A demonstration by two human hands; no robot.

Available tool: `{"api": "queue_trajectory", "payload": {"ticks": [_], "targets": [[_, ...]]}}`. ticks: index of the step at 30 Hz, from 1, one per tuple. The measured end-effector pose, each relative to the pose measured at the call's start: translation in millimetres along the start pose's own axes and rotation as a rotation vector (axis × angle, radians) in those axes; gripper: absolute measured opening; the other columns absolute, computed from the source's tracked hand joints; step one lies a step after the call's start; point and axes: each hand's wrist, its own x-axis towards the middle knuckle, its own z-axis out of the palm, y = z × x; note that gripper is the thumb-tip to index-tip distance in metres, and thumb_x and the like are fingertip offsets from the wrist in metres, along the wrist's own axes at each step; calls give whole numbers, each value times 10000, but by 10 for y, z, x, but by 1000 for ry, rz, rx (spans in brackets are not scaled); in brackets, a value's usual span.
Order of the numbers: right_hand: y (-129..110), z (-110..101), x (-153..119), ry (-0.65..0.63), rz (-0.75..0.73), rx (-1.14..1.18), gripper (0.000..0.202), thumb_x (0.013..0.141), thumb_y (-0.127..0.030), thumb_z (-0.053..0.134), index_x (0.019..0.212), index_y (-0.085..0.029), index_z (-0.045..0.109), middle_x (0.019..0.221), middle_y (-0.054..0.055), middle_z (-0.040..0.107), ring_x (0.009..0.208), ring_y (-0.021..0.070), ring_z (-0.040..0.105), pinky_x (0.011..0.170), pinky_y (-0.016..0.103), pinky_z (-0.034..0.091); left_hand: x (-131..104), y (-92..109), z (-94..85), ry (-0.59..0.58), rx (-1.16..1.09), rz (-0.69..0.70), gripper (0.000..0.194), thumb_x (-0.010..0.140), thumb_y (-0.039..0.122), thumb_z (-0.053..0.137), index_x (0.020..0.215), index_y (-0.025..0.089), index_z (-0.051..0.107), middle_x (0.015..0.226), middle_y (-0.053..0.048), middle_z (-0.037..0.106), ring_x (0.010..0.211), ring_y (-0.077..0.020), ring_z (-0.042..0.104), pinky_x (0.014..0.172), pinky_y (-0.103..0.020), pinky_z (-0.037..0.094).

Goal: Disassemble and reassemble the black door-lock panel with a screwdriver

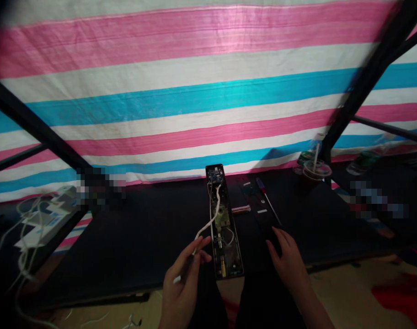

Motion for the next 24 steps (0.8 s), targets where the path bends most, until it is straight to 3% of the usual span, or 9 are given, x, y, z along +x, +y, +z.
{"api": "queue_trajectory", "payload": {"ticks": [6, 11, 17, 24], "targets": [[169, -19, -174, 48, 80, 10, 481, 977, -475, 430, 1346, -195, 559, 1247, 111, 709, 1082, 283, 713, 913, 408, 598, 91, 85, -49, 50, 33, 60, 359, 959, 390, 586, 1217, 186, 729, 1037, -129, 799, 722, -149, 722, 719, -254, 608], [312, -64, -119, 88, 44, 5, 440, 932, -531, 472, 1110, -217, 724, 1079, 73, 782, 883, 275, 773, 790, 352, 641, 102, 119, -37, 42, 69, 103, 336, 968, 335, 575, 1229, 182, 720, 953, -97, 807, 724, -136, 717, 725, -234, 601], [322, -83, -130, 112, 11, 19, 533, 925, -651, 479, 1059, -214, 754, 1012, 80, 794, 752, 264, 775, 683, 335, 642, 10, 61, 39, 24, 47, 105, 323, 973, 305, 562, 1222, 178, 725, 922, -88, 804, 714, -136, 715, 699, -226, 599], [433, -18, -40, 168, -178, -91, 590, 916, -706, 454, 887, -197, 751, 1072, 135, 769, 1166, 391, 656, 970, 574, 537, 93, 161, -16, 10, 82, 230, 303, 937, 205, 596, 1202, 232, 739, 942, -53, 804, 719, -119, 717, 713, -212, 594]]}}
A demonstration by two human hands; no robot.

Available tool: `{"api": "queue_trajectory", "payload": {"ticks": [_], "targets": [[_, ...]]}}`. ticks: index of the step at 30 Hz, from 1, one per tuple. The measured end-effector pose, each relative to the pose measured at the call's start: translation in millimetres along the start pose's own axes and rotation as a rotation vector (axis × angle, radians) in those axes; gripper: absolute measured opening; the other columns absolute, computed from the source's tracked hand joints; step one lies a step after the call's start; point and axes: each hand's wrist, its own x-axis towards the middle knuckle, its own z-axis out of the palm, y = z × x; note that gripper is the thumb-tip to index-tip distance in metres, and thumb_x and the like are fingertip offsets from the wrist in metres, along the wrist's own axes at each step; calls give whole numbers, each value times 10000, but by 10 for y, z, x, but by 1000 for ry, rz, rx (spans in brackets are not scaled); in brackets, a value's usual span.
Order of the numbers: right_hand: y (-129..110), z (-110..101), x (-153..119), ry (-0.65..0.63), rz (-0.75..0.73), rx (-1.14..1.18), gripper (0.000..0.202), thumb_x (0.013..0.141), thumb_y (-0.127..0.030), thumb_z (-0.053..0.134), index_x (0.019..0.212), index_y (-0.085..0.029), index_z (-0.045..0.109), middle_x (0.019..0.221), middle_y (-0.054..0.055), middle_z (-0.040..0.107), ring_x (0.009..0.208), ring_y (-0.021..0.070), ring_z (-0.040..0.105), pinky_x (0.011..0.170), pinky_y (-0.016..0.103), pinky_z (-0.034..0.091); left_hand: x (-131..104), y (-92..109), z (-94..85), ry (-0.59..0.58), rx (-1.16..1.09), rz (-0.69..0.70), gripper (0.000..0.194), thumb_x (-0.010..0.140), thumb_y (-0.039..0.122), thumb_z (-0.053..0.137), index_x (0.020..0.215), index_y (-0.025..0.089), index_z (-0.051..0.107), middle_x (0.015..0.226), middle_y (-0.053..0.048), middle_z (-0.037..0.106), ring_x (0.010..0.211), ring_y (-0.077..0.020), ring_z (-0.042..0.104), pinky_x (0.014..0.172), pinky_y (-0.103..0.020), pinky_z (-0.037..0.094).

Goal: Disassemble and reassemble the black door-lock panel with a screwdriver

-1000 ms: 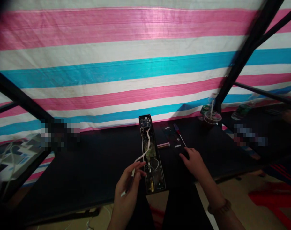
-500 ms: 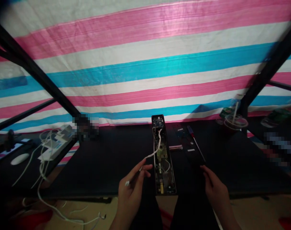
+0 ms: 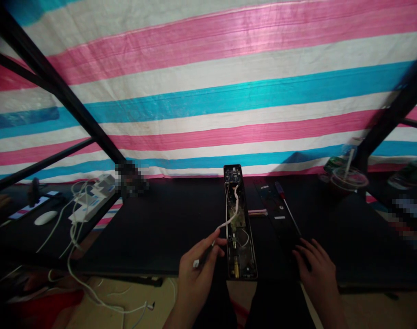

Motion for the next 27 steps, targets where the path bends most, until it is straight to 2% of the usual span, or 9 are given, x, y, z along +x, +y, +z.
{"api": "queue_trajectory", "payload": {"ticks": [3, 5, 10, 14, 16, 20, 22, 24, 27], "targets": [[1, 17, 7, -52, -23, 95, 507, 935, -640, 484, 861, -210, 742, 1077, 116, 771, 1174, 369, 659, 966, 549, 544, 73, 44, -51, 11, 25, 9, 301, 920, 204, 618, 1192, 234, 744, 955, -55, 808, 715, -126, 723, 713, -224, 598], [-103, -32, 38, -36, 32, 144, 464, 922, -626, 518, 894, -216, 733, 1131, 107, 760, 1167, 354, 667, 979, 520, 542, 95, 62, -74, 12, 34, -13, 283, 917, 218, 627, 1169, 231, 754, 972, -62, 809, 714, -134, 729, 716, -237, 603], [-546, -292, 270, 77, 224, 225, 395, 867, -600, 592, 826, -222, 697, 1311, 112, 677, 1098, 331, 697, 990, 467, 538, 72, 74, -72, 22, 35, -92, 256, 915, 251, 629, 1126, 220, 772, 1016, -86, 808, 734, -160, 742, 773, -296, 620], [-658, -362, 408, 81, 483, 280, 444, 718, -654, 697, 721, -210, 701, 1393, 126, 621, 1123, 383, 679, 880, 439, 592, 60, 95, -16, 46, -4, -111, 251, 903, 257, 636, 1103, 210, 780, 984, -90, 812, 743, -170, 746, 770, -305, 625], [-633, -338, 423, 42, 644, 406, 438, 669, -615, 759, 783, -193, 727, 1272, 156, 693, 1062, 384, 704, 764, 402, 619, 62, 107, 12, 33, -29, -111, 255, 900, 255, 640, 1110, 213, 777, 987, -87, 812, 746, -167, 747, 752, -289, 624], [-655, -329, 456, -49, 850, 716, 533, 676, -459, 788, 1117, -168, 719, 972, 120, 784, 833, 319, 760, 628, 355, 630, 67, 99, 28, 10, -48, -111, 262, 910, 251, 633, 1132, 224, 769, 1011, -84, 808, 764, -159, 745, 736, -265, 617], [-718, -379, 478, -57, 924, 815, 455, 685, -409, 754, 1068, -164, 741, 931, 117, 788, 764, 305, 761, 584, 347, 629, 72, 85, 14, 4, -52, -99, 278, 920, 260, 627, 1163, 219, 755, 1036, -92, 804, 769, -155, 742, 752, -269, 614], [-789, -451, 467, -33, 873, 786, 293, 720, -396, 699, 889, -167, 768, 885, 127, 787, 754, 311, 761, 554, 338, 626, 88, 76, -4, 0, -85, -81, 324, 938, 278, 609, 1236, 212, 717, 1101, -109, 789, 756, -148, 738, 758, -273, 613], [-900, -557, 352, -17, 551, 535, 279, 815, -413, 602, 756, -200, 771, 910, 138, 780, 797, 326, 764, 571, 354, 639, 136, 75, -20, -24, -148, -73, 376, 962, 323, 580, 1307, 202, 669, 1213, -140, 749, 735, -142, 733, 731, -271, 609]]}}
